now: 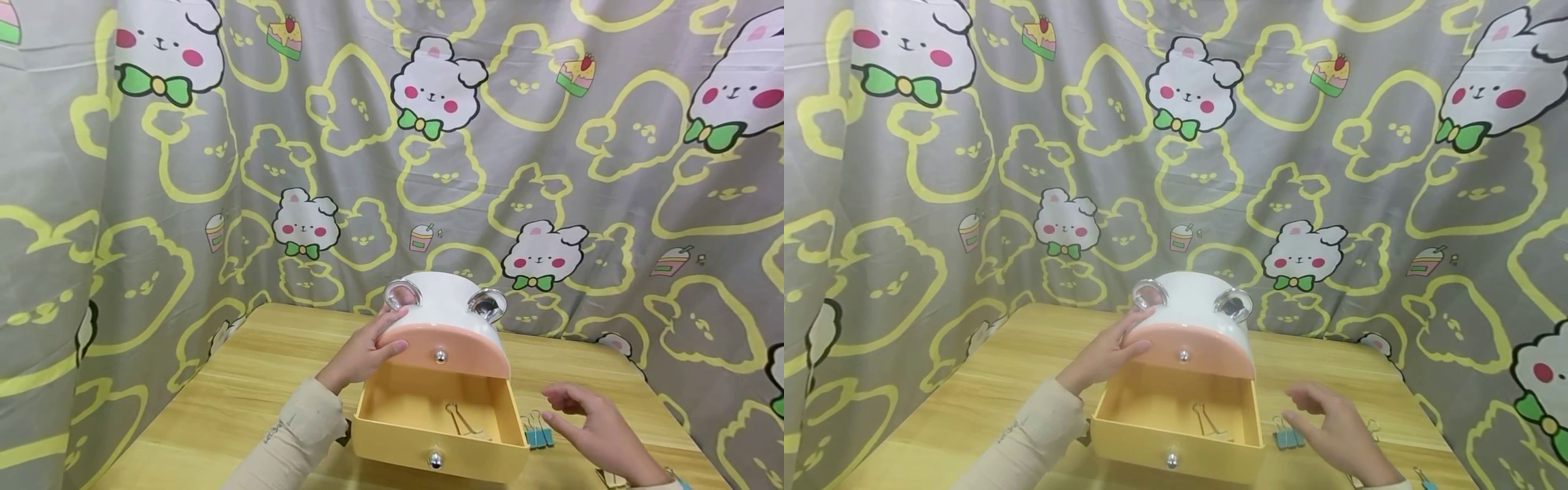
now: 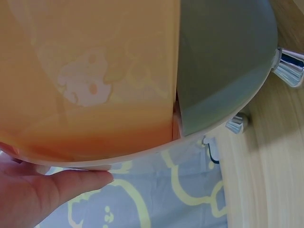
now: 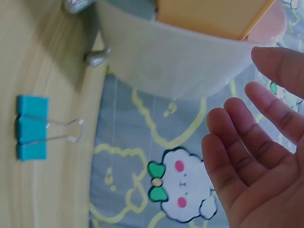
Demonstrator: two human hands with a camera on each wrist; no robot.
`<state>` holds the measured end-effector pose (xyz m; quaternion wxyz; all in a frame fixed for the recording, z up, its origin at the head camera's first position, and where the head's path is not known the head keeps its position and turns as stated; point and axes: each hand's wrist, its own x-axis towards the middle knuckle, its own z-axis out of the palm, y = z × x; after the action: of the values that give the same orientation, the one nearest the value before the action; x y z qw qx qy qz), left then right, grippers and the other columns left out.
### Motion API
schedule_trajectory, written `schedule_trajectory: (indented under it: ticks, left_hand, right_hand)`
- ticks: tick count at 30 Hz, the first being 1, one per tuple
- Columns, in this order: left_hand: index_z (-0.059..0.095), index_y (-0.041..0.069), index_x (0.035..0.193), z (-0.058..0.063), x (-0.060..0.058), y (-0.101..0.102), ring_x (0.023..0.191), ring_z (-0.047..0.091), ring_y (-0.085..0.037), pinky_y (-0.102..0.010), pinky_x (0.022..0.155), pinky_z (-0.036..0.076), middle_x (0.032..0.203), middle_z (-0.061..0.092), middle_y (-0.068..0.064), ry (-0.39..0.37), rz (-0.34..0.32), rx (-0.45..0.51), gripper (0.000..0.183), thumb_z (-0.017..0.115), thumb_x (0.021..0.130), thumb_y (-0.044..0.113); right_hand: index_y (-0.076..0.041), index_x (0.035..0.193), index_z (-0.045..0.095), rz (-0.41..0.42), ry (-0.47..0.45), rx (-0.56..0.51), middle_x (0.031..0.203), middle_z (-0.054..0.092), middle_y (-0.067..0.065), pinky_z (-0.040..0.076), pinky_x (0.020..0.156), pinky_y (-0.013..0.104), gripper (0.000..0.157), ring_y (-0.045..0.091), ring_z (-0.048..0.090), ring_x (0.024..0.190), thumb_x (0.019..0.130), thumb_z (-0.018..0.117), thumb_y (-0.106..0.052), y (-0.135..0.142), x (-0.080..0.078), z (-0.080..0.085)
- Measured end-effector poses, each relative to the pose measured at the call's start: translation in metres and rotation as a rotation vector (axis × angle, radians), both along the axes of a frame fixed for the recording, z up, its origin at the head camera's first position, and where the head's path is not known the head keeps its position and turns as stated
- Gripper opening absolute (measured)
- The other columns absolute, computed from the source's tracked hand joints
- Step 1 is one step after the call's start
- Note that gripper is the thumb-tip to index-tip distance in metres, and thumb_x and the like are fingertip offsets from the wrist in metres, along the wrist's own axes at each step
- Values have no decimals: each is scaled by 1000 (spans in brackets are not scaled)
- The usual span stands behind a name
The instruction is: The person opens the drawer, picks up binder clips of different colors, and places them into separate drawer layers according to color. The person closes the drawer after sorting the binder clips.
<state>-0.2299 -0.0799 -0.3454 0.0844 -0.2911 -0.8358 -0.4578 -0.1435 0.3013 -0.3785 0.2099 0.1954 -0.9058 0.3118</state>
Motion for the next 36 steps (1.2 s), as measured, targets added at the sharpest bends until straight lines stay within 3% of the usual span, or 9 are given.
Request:
schedule_trajectory:
  ticks: [6,10,17,21,27,32,36]
  left_hand:
    - [42,23,148,0,1,0,141,22,-38,-62,107,23,157,21,-16,-6,1,4,59,65,94,32]
    - [42,23,148,1,2,1,142,22,-37,-62,107,23,157,21,-15,-6,2,2,59,64,94,32]
    - [42,23,148,1,3,1,142,21,-36,-61,107,23,157,22,-15,-5,1,1,59,64,94,32]
    - [42,23,148,0,2,1,142,22,-37,-62,107,23,157,23,-15,-5,2,4,59,64,94,33]
    - [42,24,148,0,2,1,141,23,-38,-62,107,24,157,23,-15,-8,3,8,59,64,94,33]
    - [42,24,147,0,3,1,141,24,-38,-62,107,24,157,22,-15,-5,5,6,59,64,94,33]
    - [42,24,148,0,3,1,141,23,-39,-62,106,24,157,22,-16,-8,7,5,59,64,94,34]
  right_hand:
    - [-12,104,67,-43,-51,14,90,62,-12,53,68,28,22,1,58,79,84,76,-14,16,-6,-11]
    - [-9,105,67,-100,-148,37,90,62,-5,52,67,29,23,2,58,78,85,75,-18,26,-7,-16]
    - [-3,112,65,-185,-347,113,100,66,4,52,70,29,36,13,62,81,86,74,-27,47,-8,-23]
    - [0,112,64,-231,-424,140,94,64,1,50,68,32,39,15,59,79,87,72,-30,58,-10,-28]
    - [8,111,58,-329,-515,146,86,58,1,49,67,40,57,18,56,76,85,72,-41,73,-12,-35]
    - [12,113,52,-328,-613,141,90,60,6,50,68,43,74,24,59,79,82,72,-51,85,-14,-42]
    - [13,113,51,-304,-691,162,93,62,11,50,68,45,77,28,61,80,81,71,-54,93,-17,-48]
